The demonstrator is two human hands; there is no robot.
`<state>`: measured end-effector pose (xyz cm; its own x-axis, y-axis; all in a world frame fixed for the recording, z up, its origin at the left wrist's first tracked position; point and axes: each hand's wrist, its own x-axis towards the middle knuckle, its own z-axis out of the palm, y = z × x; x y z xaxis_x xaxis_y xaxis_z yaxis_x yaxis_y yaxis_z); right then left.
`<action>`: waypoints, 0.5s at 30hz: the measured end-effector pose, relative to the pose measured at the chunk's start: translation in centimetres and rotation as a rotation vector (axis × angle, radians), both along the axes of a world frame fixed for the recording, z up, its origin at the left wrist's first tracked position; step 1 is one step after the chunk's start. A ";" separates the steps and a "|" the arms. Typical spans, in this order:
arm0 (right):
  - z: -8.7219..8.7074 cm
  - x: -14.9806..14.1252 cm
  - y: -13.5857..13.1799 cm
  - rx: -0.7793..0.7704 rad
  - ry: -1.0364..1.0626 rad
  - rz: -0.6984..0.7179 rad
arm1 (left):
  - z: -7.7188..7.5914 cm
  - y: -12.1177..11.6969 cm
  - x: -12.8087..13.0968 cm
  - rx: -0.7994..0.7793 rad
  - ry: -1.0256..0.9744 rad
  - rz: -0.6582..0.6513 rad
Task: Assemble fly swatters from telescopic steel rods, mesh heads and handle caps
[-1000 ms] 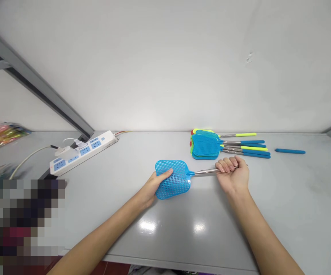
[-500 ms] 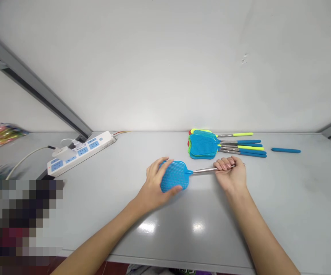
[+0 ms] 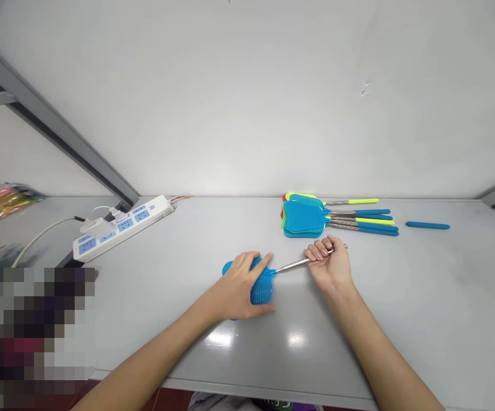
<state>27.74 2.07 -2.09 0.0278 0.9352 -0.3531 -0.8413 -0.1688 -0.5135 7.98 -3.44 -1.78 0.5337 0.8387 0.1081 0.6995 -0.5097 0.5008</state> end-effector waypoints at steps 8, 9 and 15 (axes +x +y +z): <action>0.6 0.0 -0.4 0.009 -0.035 -0.043 | -0.5 -0.5 1.4 -0.007 0.008 0.023; 0.8 -0.1 -0.6 0.029 -0.057 -0.060 | -0.6 -0.6 1.4 -0.006 0.006 0.023; 2.0 -0.6 -1.6 0.178 -0.075 0.007 | -0.8 -0.6 1.4 -0.021 -0.013 0.007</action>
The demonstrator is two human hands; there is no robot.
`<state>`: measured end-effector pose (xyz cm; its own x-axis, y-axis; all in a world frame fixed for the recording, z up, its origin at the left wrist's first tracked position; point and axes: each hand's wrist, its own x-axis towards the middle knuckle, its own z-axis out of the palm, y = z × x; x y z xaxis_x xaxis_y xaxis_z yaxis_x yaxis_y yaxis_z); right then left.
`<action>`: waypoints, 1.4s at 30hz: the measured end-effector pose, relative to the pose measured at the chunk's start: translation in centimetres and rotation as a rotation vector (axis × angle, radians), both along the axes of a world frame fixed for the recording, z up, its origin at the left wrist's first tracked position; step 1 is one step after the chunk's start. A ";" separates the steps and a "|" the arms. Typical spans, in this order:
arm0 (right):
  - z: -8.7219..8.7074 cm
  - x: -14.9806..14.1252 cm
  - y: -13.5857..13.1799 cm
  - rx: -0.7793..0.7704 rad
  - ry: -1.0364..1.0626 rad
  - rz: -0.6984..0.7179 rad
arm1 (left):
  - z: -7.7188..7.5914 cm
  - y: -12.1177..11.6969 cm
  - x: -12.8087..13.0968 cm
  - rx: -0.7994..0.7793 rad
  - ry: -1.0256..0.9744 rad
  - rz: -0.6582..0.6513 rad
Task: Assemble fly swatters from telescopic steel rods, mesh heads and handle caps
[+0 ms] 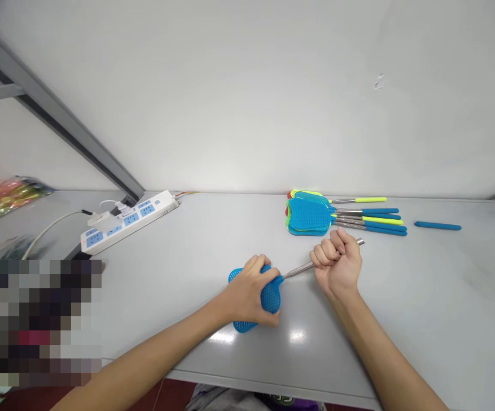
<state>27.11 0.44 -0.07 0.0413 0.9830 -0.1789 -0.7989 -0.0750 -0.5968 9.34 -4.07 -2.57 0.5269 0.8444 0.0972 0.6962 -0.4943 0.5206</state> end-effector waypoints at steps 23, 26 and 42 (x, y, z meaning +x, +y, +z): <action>-1.0 0.0 0.3 0.054 0.234 0.341 | 0.9 -0.1 0.0 -0.669 -0.327 -0.266; -1.4 0.0 0.6 0.062 0.311 0.368 | 0.2 -0.3 0.3 -0.738 -0.456 -0.259; -1.6 -0.6 0.0 0.101 0.327 0.416 | -0.3 -0.8 0.6 -0.652 -0.381 -0.203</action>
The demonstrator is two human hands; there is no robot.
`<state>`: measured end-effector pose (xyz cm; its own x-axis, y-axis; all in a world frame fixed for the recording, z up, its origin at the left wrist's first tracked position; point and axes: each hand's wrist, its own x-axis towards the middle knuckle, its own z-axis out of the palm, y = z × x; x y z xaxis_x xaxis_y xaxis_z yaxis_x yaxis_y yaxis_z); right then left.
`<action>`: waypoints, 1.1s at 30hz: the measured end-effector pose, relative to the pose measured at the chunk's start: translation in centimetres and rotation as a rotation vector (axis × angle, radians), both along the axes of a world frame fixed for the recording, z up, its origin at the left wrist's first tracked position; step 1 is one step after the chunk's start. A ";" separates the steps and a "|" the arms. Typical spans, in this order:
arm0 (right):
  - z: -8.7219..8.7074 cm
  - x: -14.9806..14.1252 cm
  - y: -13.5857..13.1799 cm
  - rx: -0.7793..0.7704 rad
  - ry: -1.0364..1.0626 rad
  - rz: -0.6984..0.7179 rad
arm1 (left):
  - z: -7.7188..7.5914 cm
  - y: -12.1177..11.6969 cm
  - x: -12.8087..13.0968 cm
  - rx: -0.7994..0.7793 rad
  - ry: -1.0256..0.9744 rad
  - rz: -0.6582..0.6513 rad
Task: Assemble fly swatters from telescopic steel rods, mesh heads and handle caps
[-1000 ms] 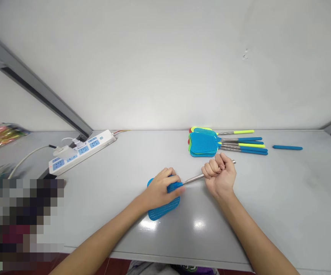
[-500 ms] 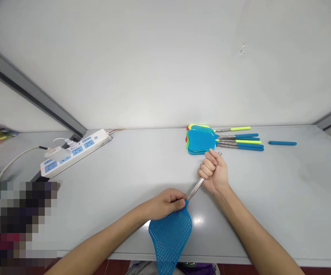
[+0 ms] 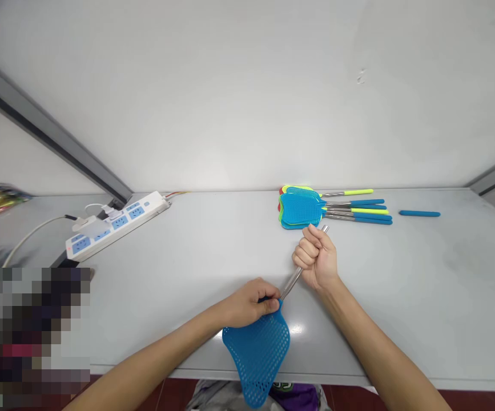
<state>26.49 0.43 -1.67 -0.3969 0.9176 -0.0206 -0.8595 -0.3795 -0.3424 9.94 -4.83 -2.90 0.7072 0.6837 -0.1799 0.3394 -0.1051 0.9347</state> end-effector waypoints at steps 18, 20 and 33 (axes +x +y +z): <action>1.1 1.2 1.6 0.120 -0.560 -0.101 | 1.0 0.5 -0.4 -0.087 -0.267 -0.050; 0.7 2.3 2.4 0.145 -0.728 -0.215 | 1.2 0.3 -0.5 -0.069 -0.279 -0.016; 0.0 16.6 6.7 -0.328 -0.955 -0.873 | 3.1 1.4 -2.2 0.010 -0.353 0.265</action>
<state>43.13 7.10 -1.68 0.6076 0.7611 -0.2270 -0.3376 -0.0112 -0.9412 7.78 -3.46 0.17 0.5243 0.8501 0.0486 0.0163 -0.0670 0.9976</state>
